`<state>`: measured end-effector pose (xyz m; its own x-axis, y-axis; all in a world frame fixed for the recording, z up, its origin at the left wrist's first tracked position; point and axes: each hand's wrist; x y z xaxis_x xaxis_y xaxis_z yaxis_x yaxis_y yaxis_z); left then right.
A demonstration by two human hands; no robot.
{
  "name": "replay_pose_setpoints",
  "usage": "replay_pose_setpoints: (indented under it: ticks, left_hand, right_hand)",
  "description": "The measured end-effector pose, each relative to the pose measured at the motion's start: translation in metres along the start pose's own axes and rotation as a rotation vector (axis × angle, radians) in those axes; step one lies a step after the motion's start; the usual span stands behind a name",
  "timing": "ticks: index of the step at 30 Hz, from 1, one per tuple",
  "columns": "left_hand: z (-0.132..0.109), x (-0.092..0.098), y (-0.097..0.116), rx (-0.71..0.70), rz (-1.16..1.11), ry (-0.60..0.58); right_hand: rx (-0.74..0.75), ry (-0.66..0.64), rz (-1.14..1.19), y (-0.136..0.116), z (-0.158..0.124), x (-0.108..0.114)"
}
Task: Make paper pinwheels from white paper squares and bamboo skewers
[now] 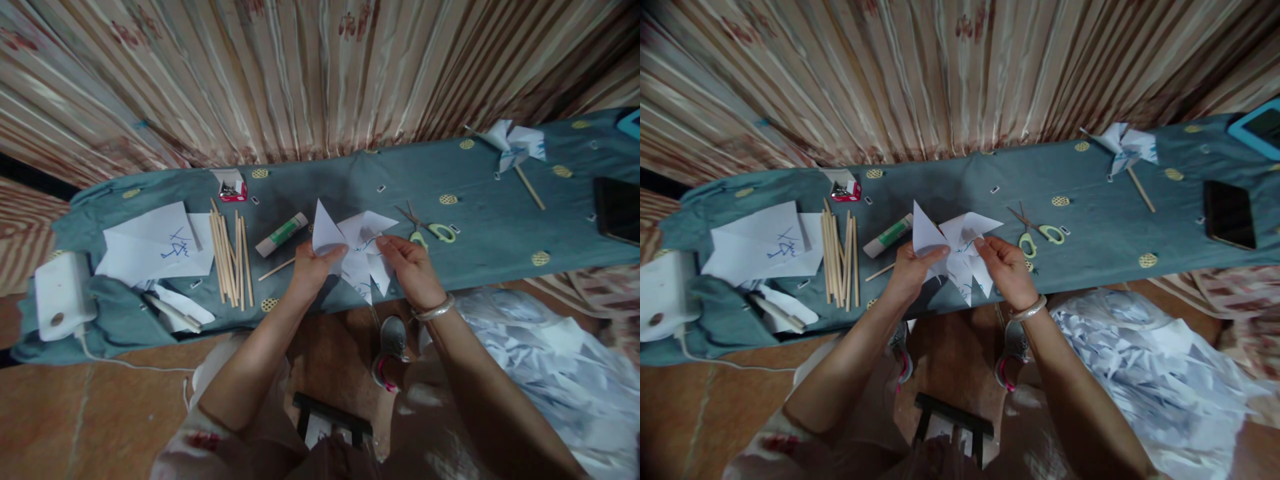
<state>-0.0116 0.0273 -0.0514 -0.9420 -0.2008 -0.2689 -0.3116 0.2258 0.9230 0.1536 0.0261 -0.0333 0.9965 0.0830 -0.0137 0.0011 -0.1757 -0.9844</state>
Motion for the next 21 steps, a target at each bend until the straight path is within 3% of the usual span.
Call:
replay_pose_setpoints:
  ticks: [5,9,13,21]
  left_hand:
    - [-0.003,0.0,0.013,0.098,-0.142,-0.124]
    - [-0.003,0.007,0.024,0.092,-0.167,-0.183]
    - [-0.003,0.017,0.03,0.021,-0.026,-0.211]
    - [-0.005,0.024,0.027,-0.098,0.246,-0.238]
  right_hand:
    - [-0.051,0.016,0.155,-0.001,0.002,0.002]
    - [-0.07,0.052,0.222,-0.002,0.006,0.008]
    - [-0.103,0.076,0.263,-0.006,0.008,0.014]
    - [-0.239,-0.013,0.289,-0.007,0.005,0.016]
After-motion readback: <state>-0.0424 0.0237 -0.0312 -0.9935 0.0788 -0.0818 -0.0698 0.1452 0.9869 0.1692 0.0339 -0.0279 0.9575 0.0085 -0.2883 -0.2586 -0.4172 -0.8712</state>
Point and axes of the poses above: each hand's wrist, its own z-axis towards the middle knuckle, its own x-axis out of the back of the hand, y = z × x
